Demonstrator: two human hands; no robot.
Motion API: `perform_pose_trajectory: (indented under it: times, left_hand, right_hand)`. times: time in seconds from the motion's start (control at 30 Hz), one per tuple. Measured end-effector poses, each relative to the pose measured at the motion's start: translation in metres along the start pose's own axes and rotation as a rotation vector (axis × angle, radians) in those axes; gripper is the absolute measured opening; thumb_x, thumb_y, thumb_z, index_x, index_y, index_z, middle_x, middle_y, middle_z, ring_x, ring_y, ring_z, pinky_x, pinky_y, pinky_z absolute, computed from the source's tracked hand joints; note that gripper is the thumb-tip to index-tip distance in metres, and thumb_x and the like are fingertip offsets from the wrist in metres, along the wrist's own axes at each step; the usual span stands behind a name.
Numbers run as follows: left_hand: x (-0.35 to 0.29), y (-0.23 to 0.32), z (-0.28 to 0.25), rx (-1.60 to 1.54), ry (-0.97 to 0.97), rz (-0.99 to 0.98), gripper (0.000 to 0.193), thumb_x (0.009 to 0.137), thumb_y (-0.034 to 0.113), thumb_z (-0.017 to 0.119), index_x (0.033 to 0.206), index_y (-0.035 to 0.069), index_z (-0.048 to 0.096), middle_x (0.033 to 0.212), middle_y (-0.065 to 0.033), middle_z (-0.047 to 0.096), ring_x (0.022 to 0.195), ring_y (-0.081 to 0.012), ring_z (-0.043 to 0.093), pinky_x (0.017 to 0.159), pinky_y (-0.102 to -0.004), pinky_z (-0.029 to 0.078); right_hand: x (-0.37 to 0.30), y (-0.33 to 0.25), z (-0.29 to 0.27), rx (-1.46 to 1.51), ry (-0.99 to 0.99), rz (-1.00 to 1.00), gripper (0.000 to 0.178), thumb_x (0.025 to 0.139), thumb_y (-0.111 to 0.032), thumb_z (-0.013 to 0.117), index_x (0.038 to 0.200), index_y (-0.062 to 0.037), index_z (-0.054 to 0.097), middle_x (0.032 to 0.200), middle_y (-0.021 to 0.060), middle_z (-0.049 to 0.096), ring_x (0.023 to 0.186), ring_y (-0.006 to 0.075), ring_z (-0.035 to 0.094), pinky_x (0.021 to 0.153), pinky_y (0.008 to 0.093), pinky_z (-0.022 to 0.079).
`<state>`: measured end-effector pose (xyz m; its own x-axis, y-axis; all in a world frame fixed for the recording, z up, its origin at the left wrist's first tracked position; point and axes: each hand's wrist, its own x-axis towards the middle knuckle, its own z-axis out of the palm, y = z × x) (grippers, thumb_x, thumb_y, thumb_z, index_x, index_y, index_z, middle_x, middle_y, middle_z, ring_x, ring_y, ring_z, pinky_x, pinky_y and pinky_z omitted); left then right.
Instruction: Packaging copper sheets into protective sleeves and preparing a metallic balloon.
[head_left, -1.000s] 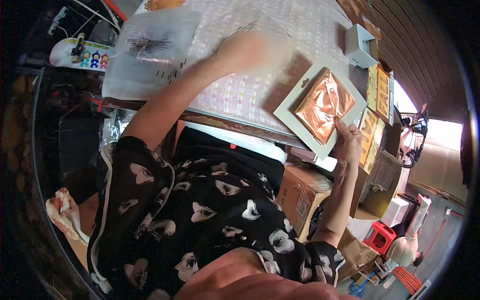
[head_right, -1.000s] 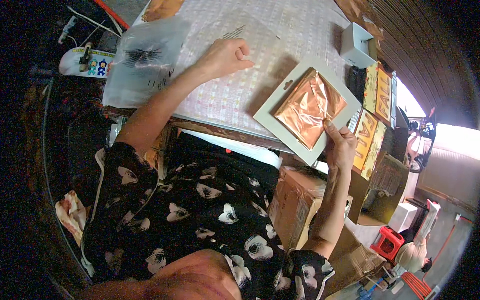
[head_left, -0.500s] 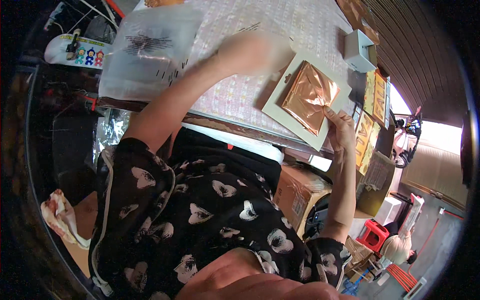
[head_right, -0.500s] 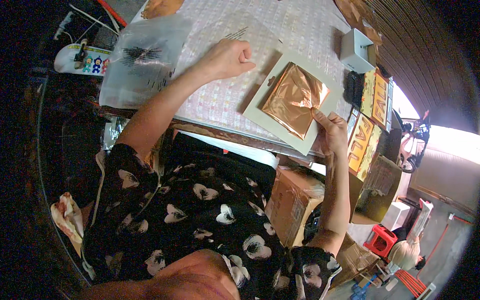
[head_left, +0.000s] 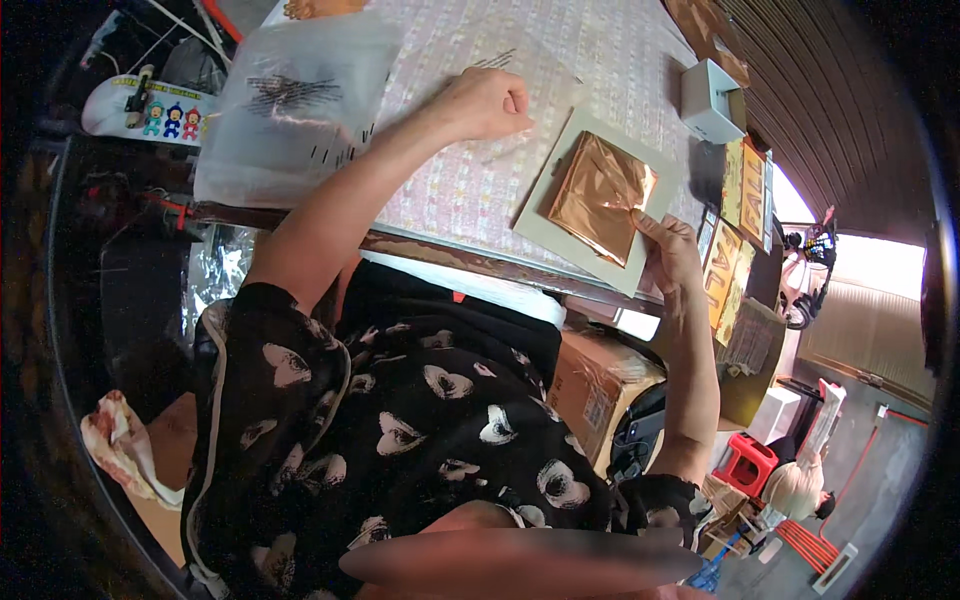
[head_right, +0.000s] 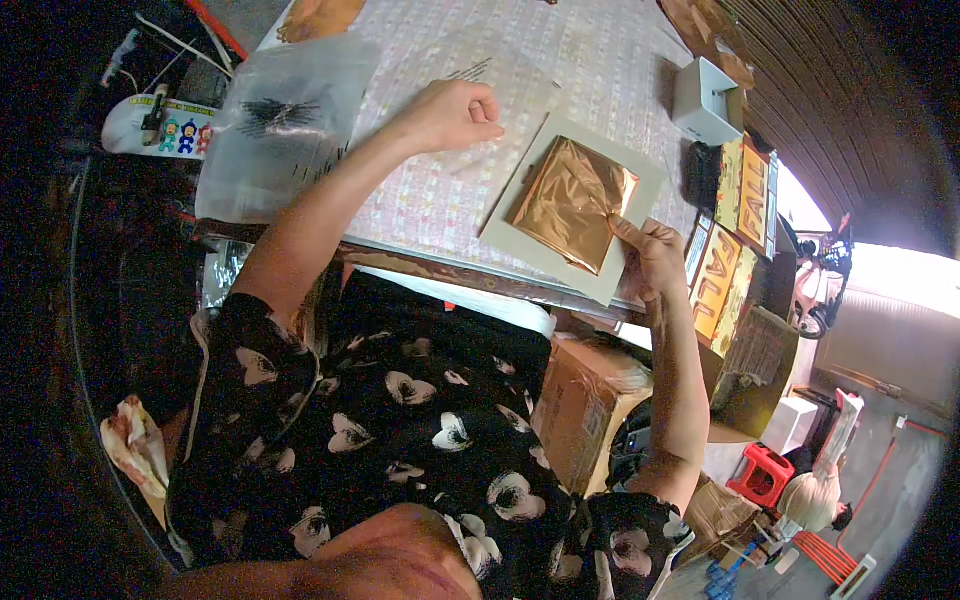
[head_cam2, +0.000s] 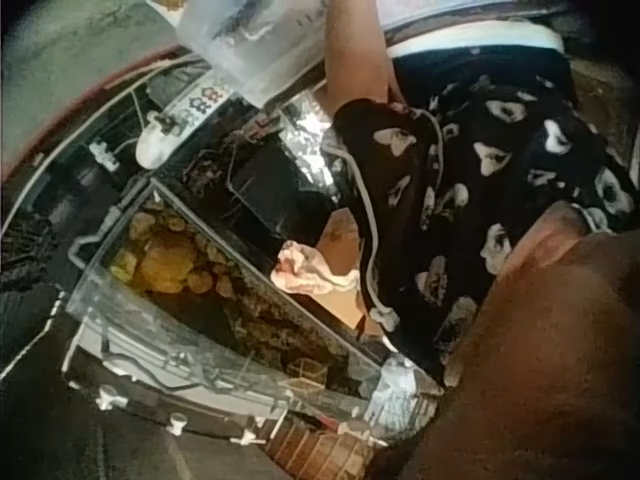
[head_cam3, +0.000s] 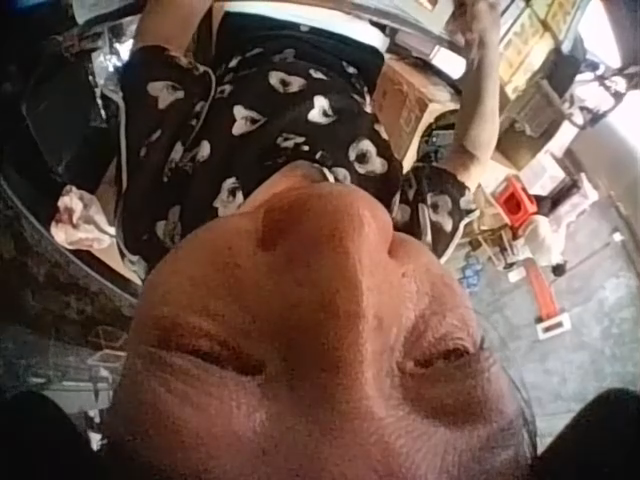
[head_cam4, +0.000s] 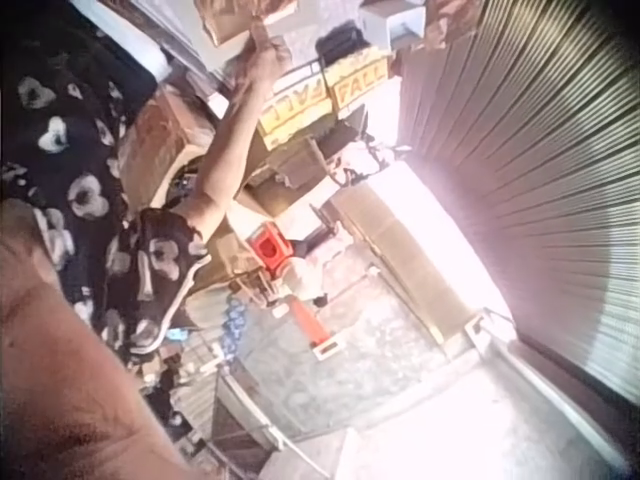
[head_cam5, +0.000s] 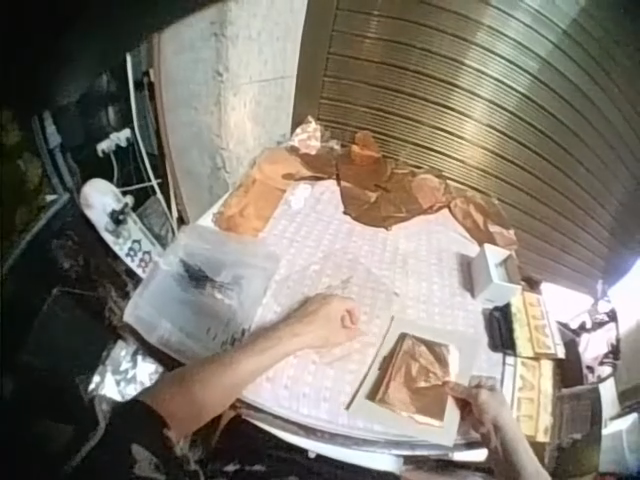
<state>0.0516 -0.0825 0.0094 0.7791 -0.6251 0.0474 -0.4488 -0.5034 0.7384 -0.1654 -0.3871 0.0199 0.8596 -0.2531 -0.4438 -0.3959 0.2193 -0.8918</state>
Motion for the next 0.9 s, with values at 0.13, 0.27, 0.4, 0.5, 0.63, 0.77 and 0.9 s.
perform_pose_trajectory:
  times: [0.13,0.27,0.4,0.5,0.63,0.77,0.9]
  left_hand:
    - [-0.006,0.003,0.003,0.003,0.042,0.022,0.022,0.083,0.025,0.077,0.091,0.005,0.073,0.082,-0.0098,0.074,0.075,-0.0242,0.072,0.069,-0.0377,0.056]
    - [-0.016,0.017,0.016,0.170,0.143,0.192,0.015,0.084,0.019,0.072,0.087,0.004,0.069,0.081,-0.0144,0.073,0.075,-0.0304,0.072,0.067,-0.0417,0.056]
    - [-0.025,0.028,0.025,0.248,0.187,0.203,0.015,0.085,0.016,0.070,0.081,0.002,0.065,0.076,-0.0173,0.070,0.073,-0.0372,0.070,0.066,-0.0471,0.055]
    - [-0.030,0.036,0.026,0.219,0.147,0.159,0.016,0.085,0.016,0.070,0.081,0.002,0.065,0.074,-0.0173,0.070,0.070,-0.0376,0.069,0.065,-0.0479,0.055]
    - [-0.028,0.048,0.029,0.146,0.023,0.120,0.016,0.085,0.018,0.069,0.081,0.003,0.068,0.073,-0.0166,0.070,0.068,-0.0351,0.070,0.064,-0.0453,0.055]
    - [-0.023,0.046,0.031,0.127,-0.010,0.150,0.018,0.085,0.021,0.070,0.080,0.003,0.071,0.071,-0.0146,0.071,0.066,-0.0321,0.070,0.063,-0.0419,0.055]
    - [-0.018,0.044,0.033,0.047,-0.022,0.119,0.021,0.084,0.024,0.071,0.077,0.004,0.071,0.071,-0.0130,0.071,0.064,-0.0296,0.070,0.063,-0.0410,0.054]
  right_hand:
    - [-0.001,-0.005,0.002,-0.008,-0.023,0.006,0.006,0.094,-0.006,0.074,0.096,-0.0009,0.075,0.092,0.0080,0.077,0.077,0.0145,0.072,0.071,0.0294,0.057]
    - [-0.002,-0.011,0.007,0.015,0.002,0.008,0.005,0.093,-0.004,0.075,0.091,0.0004,0.075,0.088,0.0094,0.076,0.074,0.0148,0.071,0.066,0.0300,0.056]
    - [0.002,-0.008,0.008,0.049,0.068,0.000,0.008,0.091,-0.004,0.077,0.085,-0.0004,0.075,0.081,0.0087,0.075,0.065,0.0138,0.067,0.058,0.0292,0.053]
    - [0.005,-0.005,-0.003,0.077,0.036,-0.004,0.005,0.092,-0.004,0.077,0.089,-0.0006,0.075,0.087,0.0083,0.076,0.072,0.0145,0.069,0.065,0.0298,0.055]
    - [0.019,0.005,-0.017,0.024,0.084,-0.021,0.009,0.091,-0.003,0.077,0.083,-0.0025,0.072,0.080,0.0058,0.071,0.066,0.0121,0.062,0.060,0.0282,0.047]
    - [0.014,-0.008,0.013,0.038,0.153,-0.076,0.024,0.089,-0.005,0.079,0.068,-0.0066,0.067,0.065,0.0011,0.065,0.052,0.0087,0.052,0.049,0.0264,0.038]
    - [0.020,-0.009,-0.009,0.001,0.071,-0.069,0.015,0.091,-0.003,0.076,0.077,-0.0036,0.071,0.071,0.0024,0.068,0.055,0.0095,0.055,0.052,0.0260,0.041]
